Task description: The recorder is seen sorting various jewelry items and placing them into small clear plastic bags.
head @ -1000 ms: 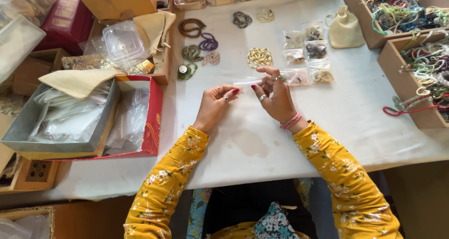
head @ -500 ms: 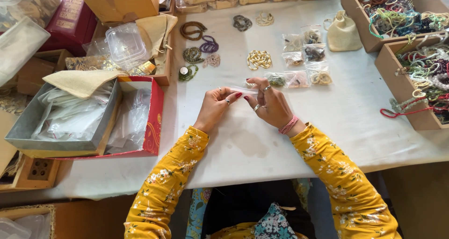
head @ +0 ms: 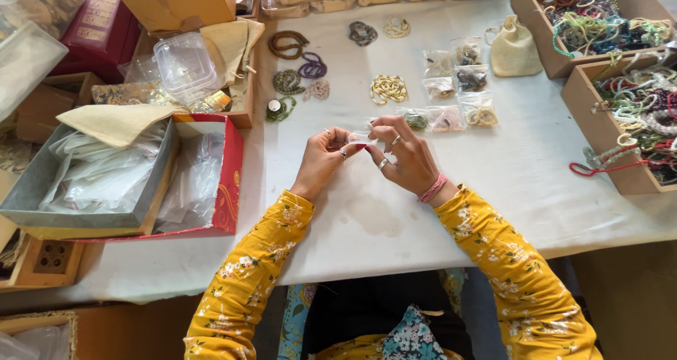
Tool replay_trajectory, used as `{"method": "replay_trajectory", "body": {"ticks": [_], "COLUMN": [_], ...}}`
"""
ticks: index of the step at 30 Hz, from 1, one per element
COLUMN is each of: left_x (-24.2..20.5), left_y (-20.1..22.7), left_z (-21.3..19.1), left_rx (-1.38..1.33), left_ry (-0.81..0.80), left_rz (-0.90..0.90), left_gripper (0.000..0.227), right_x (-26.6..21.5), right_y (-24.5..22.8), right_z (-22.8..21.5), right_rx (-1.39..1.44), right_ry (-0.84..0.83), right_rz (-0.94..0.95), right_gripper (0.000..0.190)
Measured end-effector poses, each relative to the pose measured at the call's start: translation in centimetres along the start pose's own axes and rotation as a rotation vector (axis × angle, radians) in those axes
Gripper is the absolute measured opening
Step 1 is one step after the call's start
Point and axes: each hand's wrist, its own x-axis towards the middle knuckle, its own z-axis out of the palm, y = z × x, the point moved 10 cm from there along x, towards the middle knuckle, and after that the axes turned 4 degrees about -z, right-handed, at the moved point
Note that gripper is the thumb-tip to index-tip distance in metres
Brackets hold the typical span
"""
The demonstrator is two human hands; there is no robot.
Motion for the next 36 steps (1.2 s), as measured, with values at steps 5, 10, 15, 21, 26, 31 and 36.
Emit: {"method": "replay_trajectory", "body": {"ticks": [5,10,15,21,26,31,36], "left_x": [-0.4,-0.6,-1.0,-1.0,-0.2,-0.1,-0.2], "left_y": [1.1,1.7,3.3,3.1,0.4,0.4,0.7], "left_z": [0.3,0.5,1.1,1.5,-0.3,-0.5,-0.3], "left_rx": [0.156,0.065,-0.006,-0.015,-0.004,-0.098,-0.123], "left_ry": [0.027,-0.012,-0.068,-0.092,0.027,0.019,0.048], "left_rz": [0.006,0.062,0.118,0.093,0.038,0.035,0.027], "left_gripper": [0.016,0.021,0.024,0.025,0.02,0.018,0.023], "right_x": [-0.1,-0.4,-0.1,-0.7,-1.2,-0.2,-1.7], "right_y": [0.4,1.3,0.4,1.9,3.6,2.1,4.7], "right_z": [0.2,0.6,0.7,1.7,1.5,1.3,2.6], "right_rx": [0.001,0.008,0.009,0.082,0.118,0.189,0.234], "right_ry": [-0.018,-0.05,-0.052,-0.097,-0.046,-0.083,-0.1], "right_rz": [-0.001,0.046,-0.016,0.049,0.143,0.139,0.19], "right_gripper": [0.023,0.022,0.022,0.015,0.012,0.023,0.017]}}
